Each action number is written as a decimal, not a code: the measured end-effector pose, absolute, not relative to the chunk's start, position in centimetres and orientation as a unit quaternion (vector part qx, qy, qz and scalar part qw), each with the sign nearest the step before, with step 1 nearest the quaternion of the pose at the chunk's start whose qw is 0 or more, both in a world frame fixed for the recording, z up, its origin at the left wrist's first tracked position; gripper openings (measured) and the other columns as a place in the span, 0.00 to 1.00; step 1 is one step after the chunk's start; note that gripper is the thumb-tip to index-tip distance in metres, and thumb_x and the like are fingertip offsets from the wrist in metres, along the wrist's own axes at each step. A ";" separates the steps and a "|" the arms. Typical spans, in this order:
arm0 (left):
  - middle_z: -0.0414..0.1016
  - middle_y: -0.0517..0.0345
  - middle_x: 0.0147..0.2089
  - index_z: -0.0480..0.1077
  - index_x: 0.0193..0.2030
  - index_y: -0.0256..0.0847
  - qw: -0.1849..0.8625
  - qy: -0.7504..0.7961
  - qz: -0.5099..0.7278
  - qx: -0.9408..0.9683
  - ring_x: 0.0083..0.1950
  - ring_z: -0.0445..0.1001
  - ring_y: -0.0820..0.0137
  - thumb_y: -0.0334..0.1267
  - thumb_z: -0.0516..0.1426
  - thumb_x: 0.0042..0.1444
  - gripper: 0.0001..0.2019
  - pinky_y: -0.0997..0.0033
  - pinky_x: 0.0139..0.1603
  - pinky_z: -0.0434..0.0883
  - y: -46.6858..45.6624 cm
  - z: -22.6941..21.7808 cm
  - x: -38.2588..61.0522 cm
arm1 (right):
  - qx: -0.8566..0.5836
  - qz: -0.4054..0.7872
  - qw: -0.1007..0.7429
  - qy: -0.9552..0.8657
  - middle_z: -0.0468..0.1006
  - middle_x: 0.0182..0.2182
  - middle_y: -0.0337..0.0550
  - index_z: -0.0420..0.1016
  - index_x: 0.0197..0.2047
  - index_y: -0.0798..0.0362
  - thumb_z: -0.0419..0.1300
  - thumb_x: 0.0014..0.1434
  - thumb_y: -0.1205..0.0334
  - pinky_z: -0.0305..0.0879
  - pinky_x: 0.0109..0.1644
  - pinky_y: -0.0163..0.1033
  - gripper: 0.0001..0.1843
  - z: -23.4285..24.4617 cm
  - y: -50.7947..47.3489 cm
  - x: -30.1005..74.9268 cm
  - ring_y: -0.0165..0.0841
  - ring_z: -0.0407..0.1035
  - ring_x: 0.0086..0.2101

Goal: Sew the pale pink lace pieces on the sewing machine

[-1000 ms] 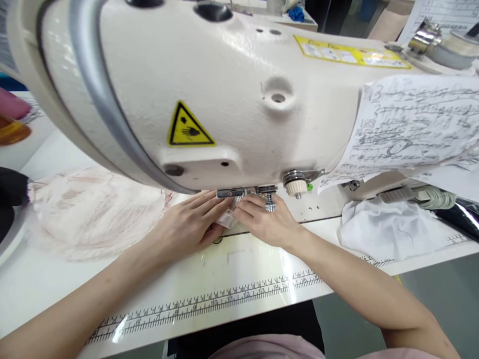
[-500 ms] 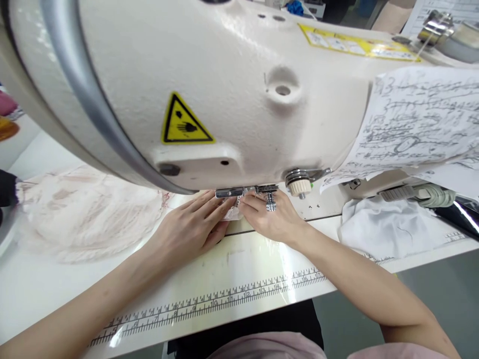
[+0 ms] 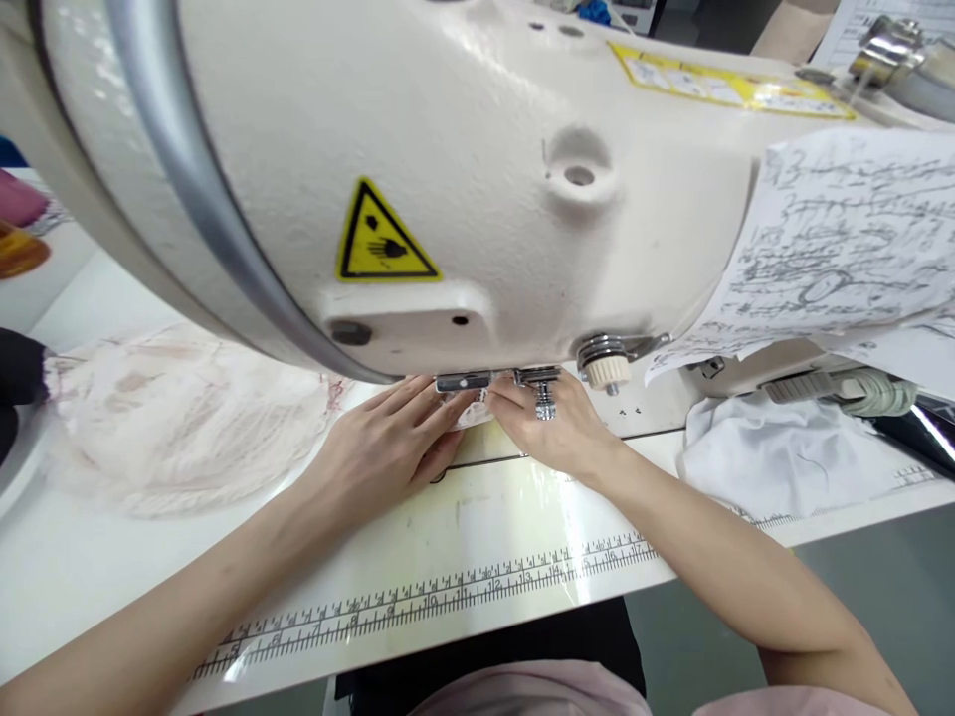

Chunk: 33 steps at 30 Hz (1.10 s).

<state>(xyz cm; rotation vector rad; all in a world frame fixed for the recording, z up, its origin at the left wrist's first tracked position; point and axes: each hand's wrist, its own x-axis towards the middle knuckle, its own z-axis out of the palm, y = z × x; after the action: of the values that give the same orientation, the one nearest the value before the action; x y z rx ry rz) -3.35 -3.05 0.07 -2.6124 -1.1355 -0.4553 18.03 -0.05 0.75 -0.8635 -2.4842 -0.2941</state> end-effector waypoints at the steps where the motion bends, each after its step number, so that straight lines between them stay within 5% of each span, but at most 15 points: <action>1: 0.76 0.38 0.52 0.71 0.55 0.30 0.129 -0.393 -0.159 -0.897 0.57 0.73 0.50 0.38 0.52 0.63 0.19 0.52 0.54 0.75 -3.0 0.0 -3.4 | -0.317 -0.102 0.239 -0.912 0.80 0.33 0.34 0.76 0.34 0.52 0.54 0.60 0.73 0.60 0.32 0.38 0.11 0.8 0.0 18.1 0.27 0.69 0.28; 8: 0.74 0.37 0.55 0.71 0.55 0.30 0.131 -0.397 -0.169 -0.893 0.59 0.71 0.50 0.39 0.53 0.63 0.18 0.51 0.57 0.73 -3.0 0.1 -3.3 | -0.316 -0.107 0.240 -0.912 0.77 0.26 0.34 0.77 0.33 0.52 0.54 0.59 0.72 0.56 0.29 0.39 0.11 1.0 0.2 18.1 0.27 0.66 0.24; 15: 0.73 0.48 0.57 0.71 0.53 0.33 0.094 -0.323 -0.179 -0.924 0.57 0.74 0.63 0.28 0.51 0.63 0.14 0.61 0.58 0.73 -3.1 0.1 -3.5 | -0.302 -0.061 0.243 -0.920 0.80 0.39 0.38 0.76 0.39 0.51 0.52 0.60 0.73 0.64 0.38 0.40 0.14 0.0 0.3 18.5 0.30 0.72 0.34; 26: 0.77 0.48 0.53 0.72 0.47 0.34 0.066 -0.342 -0.186 -0.919 0.55 0.75 0.62 0.31 0.50 0.62 0.12 0.58 0.59 0.73 -2.5 0.6 -4.1 | -0.291 -0.038 0.188 -0.937 0.78 0.43 0.36 0.74 0.44 0.47 0.51 0.62 0.75 0.65 0.43 0.39 0.16 -1.0 0.0 18.1 0.30 0.70 0.41; 33: 0.77 0.47 0.53 0.70 0.45 0.36 0.059 -0.372 -0.207 -0.903 0.55 0.76 0.61 0.28 0.50 0.57 0.12 0.56 0.60 0.72 -2.7 0.5 -3.9 | -0.287 -0.017 0.220 -0.932 0.78 0.40 0.35 0.72 0.39 0.48 0.53 0.62 0.73 0.61 0.43 0.37 0.11 -0.8 -0.5 17.4 0.29 0.68 0.41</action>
<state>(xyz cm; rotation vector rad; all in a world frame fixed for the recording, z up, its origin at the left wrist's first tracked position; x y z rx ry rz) -3.91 -2.68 0.54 -2.7353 -1.1274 -0.6284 17.43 -0.49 -0.85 -0.7938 -2.5773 -0.0474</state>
